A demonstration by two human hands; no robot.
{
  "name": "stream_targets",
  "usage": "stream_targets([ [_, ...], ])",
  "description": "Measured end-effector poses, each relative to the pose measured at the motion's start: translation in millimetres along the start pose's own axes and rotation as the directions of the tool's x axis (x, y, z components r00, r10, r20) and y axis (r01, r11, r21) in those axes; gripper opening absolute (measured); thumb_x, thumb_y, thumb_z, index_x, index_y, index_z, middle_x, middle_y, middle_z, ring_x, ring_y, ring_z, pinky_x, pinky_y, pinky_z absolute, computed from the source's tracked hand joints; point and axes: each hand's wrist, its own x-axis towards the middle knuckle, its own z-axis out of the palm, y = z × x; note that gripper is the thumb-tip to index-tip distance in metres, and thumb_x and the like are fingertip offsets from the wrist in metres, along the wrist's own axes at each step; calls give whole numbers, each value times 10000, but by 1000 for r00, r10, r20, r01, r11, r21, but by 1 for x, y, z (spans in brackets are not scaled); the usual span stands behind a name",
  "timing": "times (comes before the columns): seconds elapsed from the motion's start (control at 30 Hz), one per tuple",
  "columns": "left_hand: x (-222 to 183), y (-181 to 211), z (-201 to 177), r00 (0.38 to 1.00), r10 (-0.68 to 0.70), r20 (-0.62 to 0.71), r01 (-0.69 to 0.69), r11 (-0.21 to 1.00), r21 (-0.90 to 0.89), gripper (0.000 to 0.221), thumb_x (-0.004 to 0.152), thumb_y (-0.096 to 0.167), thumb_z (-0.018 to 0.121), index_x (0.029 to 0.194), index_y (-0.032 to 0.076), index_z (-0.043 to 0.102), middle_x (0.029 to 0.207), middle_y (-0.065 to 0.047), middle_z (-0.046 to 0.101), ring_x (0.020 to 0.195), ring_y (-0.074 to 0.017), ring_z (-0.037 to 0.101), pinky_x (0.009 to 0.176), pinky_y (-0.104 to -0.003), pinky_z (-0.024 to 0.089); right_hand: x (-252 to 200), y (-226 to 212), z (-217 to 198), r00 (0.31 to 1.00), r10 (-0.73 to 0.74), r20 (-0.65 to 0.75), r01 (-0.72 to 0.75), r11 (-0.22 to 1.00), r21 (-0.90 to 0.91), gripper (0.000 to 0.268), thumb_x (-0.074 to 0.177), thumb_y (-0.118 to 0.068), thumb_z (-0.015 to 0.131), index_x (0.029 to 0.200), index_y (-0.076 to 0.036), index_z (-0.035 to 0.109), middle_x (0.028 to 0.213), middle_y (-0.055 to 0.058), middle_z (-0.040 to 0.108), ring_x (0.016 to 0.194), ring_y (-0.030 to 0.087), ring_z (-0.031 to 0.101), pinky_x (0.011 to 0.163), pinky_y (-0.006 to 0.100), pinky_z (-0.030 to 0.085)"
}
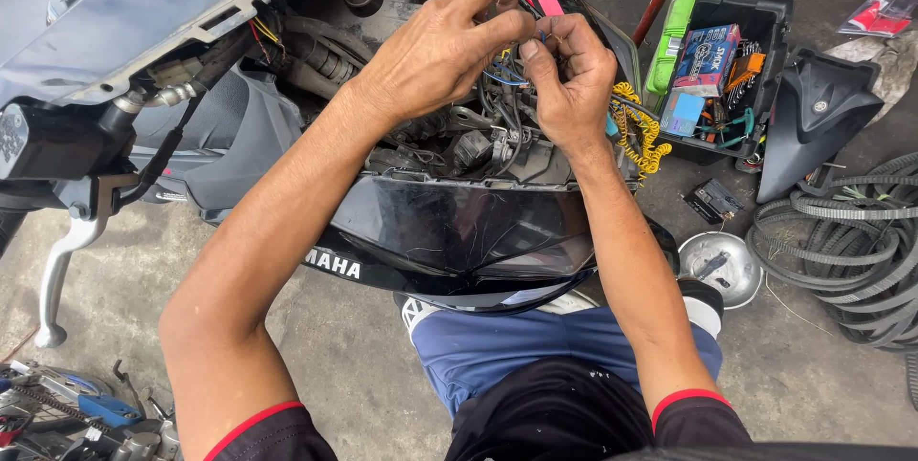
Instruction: The person is repairing the front electrical wiring of a motorcycle by connecting and organizing various wires and connectors.
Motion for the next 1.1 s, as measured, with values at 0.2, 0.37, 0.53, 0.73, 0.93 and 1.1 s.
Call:
stream_targets([
  [0.2,5,1,-13,989,-135,-63,100,917,-386,91,1174,38,457,1188,-8,534,1068,-138,568,885,-289,523,818,-418,461,4,0,1,999,2,-32,-1,999,50,138,1125,-150,655,1091,-22,619,995,74,674,742,162,617,696,316,555],
  [0.37,3,2,-15,950,-312,20,287,846,-449,127,1040,38,611,1162,55,645,906,-18,633,677,-120,510,594,-281,442,4,-3,0,999,-35,-35,38,997,72,105,1117,-136,653,1134,-36,627,971,83,660,856,187,680,781,314,577],
  [0.53,-2,-12,-2,960,-279,-3,261,902,-343,108,1023,112,673,952,63,738,862,-49,661,733,-196,580,646,-365,442,4,-2,1,996,-71,-46,77,989,124,63,1087,-46,645,1121,-30,595,1050,106,634,934,214,674,867,327,631],
  [0.73,-5,-13,0,978,-209,-24,184,904,-385,47,979,22,734,999,54,761,931,-52,712,803,-205,652,682,-358,509,4,-1,2,992,-110,-55,115,990,85,77,1066,-56,648,1099,-51,578,1040,103,623,964,223,654,859,341,567],
  [0.93,-4,-11,2,978,-204,-43,169,896,-410,82,939,-15,700,991,48,707,937,-59,696,822,-207,636,746,-356,524,3,-3,2,996,-70,-62,76,992,98,76,1057,-22,635,1113,-19,583,1046,120,619,936,230,668,858,347,628],
  [1.1,-4,-9,2,978,-192,-79,138,884,-446,145,927,-55,697,1009,44,631,971,-64,631,827,-202,573,734,-347,501,2,-1,0,998,-62,-32,63,997,48,98,1077,-85,639,1148,-23,612,1038,90,644,884,202,687,795,319,595],
])
